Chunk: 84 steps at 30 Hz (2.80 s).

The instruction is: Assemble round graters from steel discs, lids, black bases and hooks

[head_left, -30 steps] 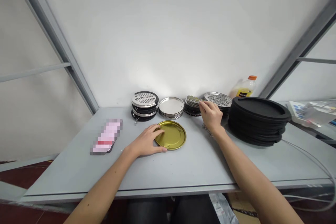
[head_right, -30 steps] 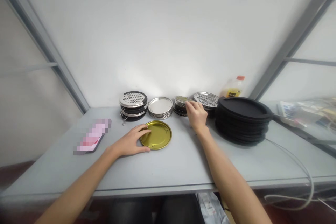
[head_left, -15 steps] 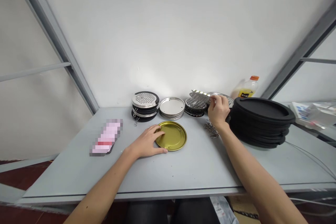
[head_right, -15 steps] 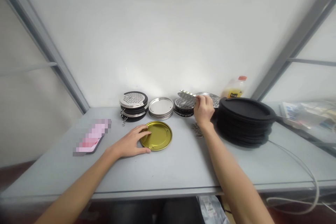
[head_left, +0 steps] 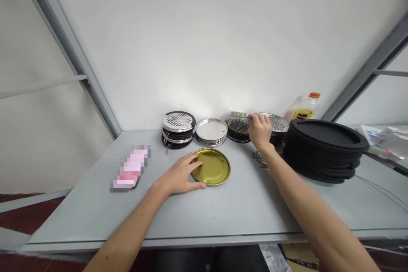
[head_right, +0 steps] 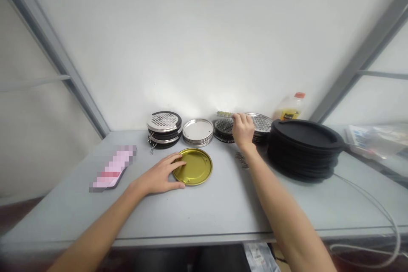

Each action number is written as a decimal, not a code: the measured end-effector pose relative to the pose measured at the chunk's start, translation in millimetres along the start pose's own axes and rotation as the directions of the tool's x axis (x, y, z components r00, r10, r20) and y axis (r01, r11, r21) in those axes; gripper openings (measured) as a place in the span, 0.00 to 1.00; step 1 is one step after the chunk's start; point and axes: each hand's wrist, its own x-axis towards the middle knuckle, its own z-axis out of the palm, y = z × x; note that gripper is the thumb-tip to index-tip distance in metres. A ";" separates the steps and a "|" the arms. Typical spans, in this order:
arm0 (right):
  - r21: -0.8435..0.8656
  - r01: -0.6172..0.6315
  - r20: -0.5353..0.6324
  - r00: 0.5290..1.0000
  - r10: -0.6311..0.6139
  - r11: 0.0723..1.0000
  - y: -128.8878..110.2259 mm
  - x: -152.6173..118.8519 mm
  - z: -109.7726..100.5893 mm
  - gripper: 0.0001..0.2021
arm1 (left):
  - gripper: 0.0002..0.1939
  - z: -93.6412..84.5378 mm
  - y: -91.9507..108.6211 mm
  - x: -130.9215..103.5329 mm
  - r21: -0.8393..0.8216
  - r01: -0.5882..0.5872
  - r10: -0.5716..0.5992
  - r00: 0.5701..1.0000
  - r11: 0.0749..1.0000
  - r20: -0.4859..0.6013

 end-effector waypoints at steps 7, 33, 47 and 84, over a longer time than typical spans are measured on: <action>0.068 0.112 0.165 0.979 -0.122 0.991 -10.5 -26.9 -9.9 0.09 | 0.38 -0.4 1.6 0.2 0.004 0.003 -0.003 1.000 1.000 -0.001; 0.769 -0.291 0.273 0.954 0.119 0.569 -88.5 -21.8 -85.7 0.03 | 0.28 -2.7 -4.2 10.4 -0.057 0.149 -0.160 0.926 0.987 -0.343; 0.746 -0.449 0.550 0.832 -0.075 0.492 -83.8 -39.4 -70.0 0.04 | 0.20 1.1 -13.9 11.2 -0.032 0.098 -0.103 0.958 0.995 -0.269; 0.497 -0.459 0.722 0.690 -0.057 0.736 -79.6 -53.6 -57.4 0.12 | 0.11 -6.0 -12.1 10.4 0.141 -0.190 0.228 0.915 0.972 -0.333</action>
